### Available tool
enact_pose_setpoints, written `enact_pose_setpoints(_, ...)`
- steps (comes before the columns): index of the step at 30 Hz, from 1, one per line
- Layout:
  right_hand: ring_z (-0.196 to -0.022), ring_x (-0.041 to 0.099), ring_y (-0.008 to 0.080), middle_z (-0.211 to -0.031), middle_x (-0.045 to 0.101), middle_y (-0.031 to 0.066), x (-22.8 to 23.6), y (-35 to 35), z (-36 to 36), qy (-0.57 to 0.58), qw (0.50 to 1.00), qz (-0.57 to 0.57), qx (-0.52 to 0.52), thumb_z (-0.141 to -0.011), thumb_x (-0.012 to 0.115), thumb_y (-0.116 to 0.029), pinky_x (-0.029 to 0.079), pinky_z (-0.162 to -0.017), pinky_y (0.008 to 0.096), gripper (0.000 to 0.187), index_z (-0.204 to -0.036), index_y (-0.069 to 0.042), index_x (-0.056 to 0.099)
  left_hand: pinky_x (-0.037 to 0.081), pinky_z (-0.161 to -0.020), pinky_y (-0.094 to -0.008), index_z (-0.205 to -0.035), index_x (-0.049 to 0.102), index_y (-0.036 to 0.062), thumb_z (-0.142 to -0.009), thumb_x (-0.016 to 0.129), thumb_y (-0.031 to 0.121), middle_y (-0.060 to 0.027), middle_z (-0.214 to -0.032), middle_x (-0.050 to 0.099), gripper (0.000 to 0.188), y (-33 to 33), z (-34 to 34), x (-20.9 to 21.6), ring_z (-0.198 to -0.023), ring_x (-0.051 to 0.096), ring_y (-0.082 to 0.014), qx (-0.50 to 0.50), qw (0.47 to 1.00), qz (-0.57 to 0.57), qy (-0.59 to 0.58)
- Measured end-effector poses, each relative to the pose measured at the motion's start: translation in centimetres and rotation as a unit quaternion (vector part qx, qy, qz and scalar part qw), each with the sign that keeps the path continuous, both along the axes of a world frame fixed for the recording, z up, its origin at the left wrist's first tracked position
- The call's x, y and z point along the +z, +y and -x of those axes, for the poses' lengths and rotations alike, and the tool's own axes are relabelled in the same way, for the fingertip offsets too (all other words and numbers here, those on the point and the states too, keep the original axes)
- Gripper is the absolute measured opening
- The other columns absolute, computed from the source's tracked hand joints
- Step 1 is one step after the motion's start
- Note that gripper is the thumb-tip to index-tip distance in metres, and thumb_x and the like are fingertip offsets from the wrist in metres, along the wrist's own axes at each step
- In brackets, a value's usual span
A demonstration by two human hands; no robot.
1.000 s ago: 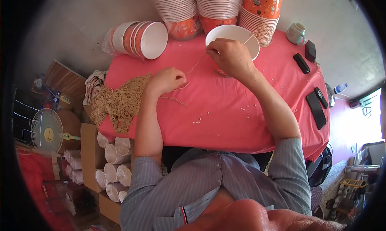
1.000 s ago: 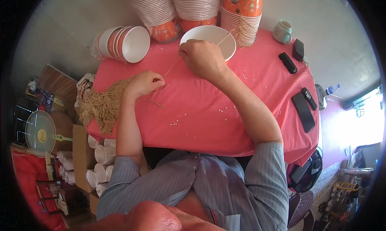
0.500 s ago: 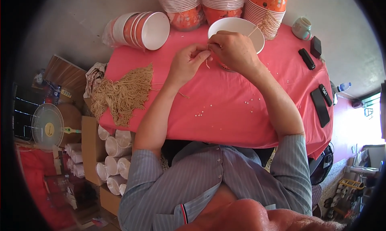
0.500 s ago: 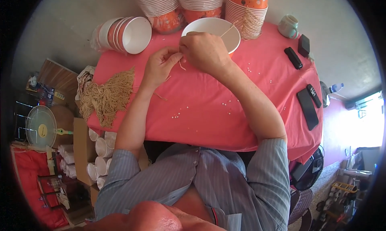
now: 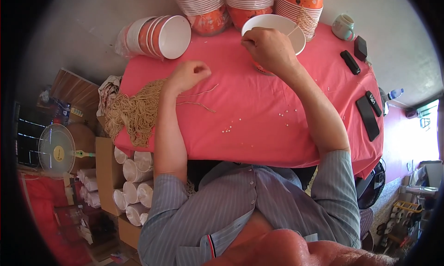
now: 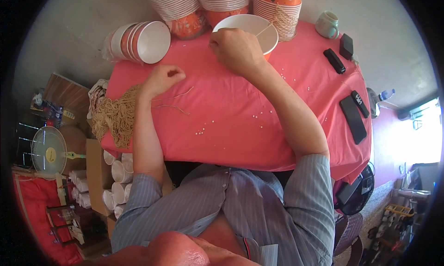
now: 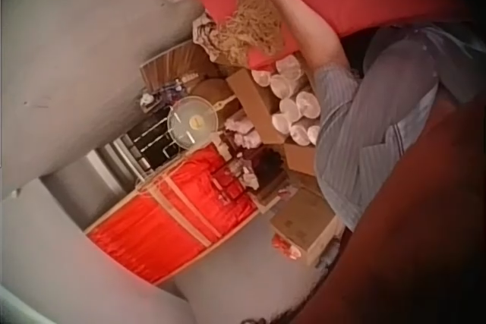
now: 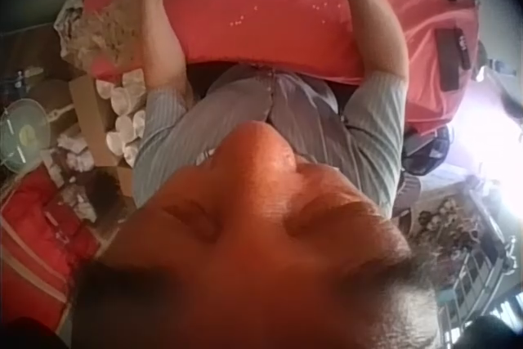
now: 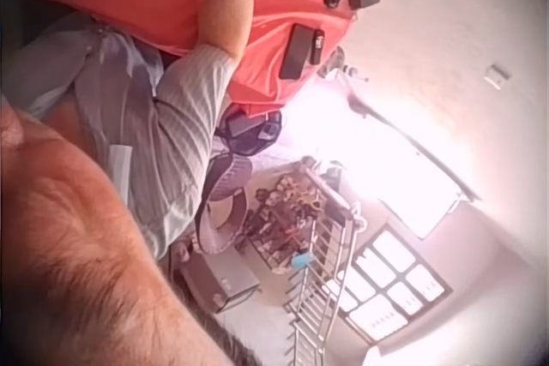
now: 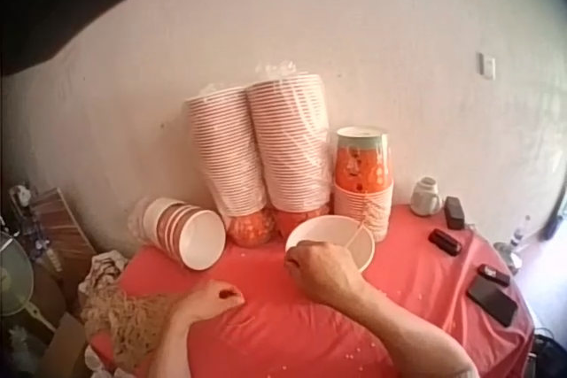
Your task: The person is attaching decorative strings and small beads to festive paper food containers.
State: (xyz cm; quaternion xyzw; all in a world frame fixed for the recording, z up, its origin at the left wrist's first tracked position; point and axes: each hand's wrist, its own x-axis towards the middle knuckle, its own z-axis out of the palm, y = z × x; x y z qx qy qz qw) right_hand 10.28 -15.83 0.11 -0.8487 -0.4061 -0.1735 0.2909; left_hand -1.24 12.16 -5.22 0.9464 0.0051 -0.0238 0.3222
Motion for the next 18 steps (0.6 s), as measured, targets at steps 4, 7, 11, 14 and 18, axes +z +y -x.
enact_pose_setpoints(4, -0.083, 0.076, 0.0372, -0.091, 0.080, 0.0136, -0.3, 0.5, 0.3, -0.015, 1.000, 0.012, 0.020, -0.098, 0.074, -0.025, 0.061, -0.077, 0.0500, 0.018, -0.098, -0.010, 0.083, 0.058, -0.085, -0.0335, -0.125, 0.078, 0.0025, -0.098, 0.084, 0.029, -0.0109, -0.108, 0.081, 0.038, -4.4, -0.9, -0.1, -0.100, 0.076, -0.0192, 0.017, 0.960, 0.127, -0.249)
enact_pose_setpoints(7, -0.083, 0.076, 0.0372, -0.089, 0.079, 0.0141, -0.3, 0.2, 0.7, -0.013, 1.000, 0.013, 0.025, -0.098, 0.073, -0.024, 0.061, -0.076, 0.0503, 0.018, -0.098, -0.009, 0.083, 0.058, -0.084, -0.0333, -0.125, 0.077, 0.0013, -0.101, 0.082, 0.028, -0.0084, -0.105, 0.081, 0.036, -9.2, -1.3, 0.7, -0.099, 0.076, -0.0181, -0.003, 0.925, 0.178, -0.335)
enact_pose_setpoints(11, -0.076, 0.076, 0.0395, -0.083, 0.077, 0.0183, -0.7, 0.2, 0.7, -0.031, 0.997, -0.019, 0.064, -0.097, 0.068, -0.021, 0.061, -0.069, 0.0520, 0.019, -0.093, -0.007, 0.080, 0.057, -0.083, -0.0292, -0.118, 0.078, -0.0006, -0.106, 0.076, 0.022, -0.0055, -0.096, 0.081, 0.026, -10.2, -0.8, 1.2, -0.093, 0.075, -0.0131, 0.063, 0.955, 0.186, -0.224)
enact_pose_setpoints(14, -0.077, 0.076, 0.0394, -0.083, 0.077, 0.0177, -0.7, 0.5, 0.4, -0.037, 0.998, -0.019, 0.051, -0.097, 0.068, -0.022, 0.061, -0.070, 0.0523, 0.019, -0.093, -0.007, 0.080, 0.056, -0.081, -0.0273, -0.113, 0.079, -0.0006, -0.108, 0.074, 0.020, -0.0046, -0.094, 0.081, 0.022, -7.8, -1.3, -0.9, -0.088, 0.072, -0.0101, 0.043, 0.946, 0.239, -0.214)
enact_pose_setpoints(18, -0.078, 0.076, 0.0396, -0.085, 0.078, 0.0185, -0.2, -0.3, -1.1, 0.005, 0.999, -0.039, 0.008, -0.097, 0.068, -0.021, 0.062, -0.073, 0.0527, 0.020, -0.097, -0.008, 0.082, 0.056, -0.079, -0.0259, -0.107, 0.079, 0.0005, -0.109, 0.072, 0.019, -0.0028, -0.095, 0.080, 0.020, -5.4, -1.7, -1.2, -0.084, 0.069, -0.0078, 0.002, 0.941, 0.313, -0.130)
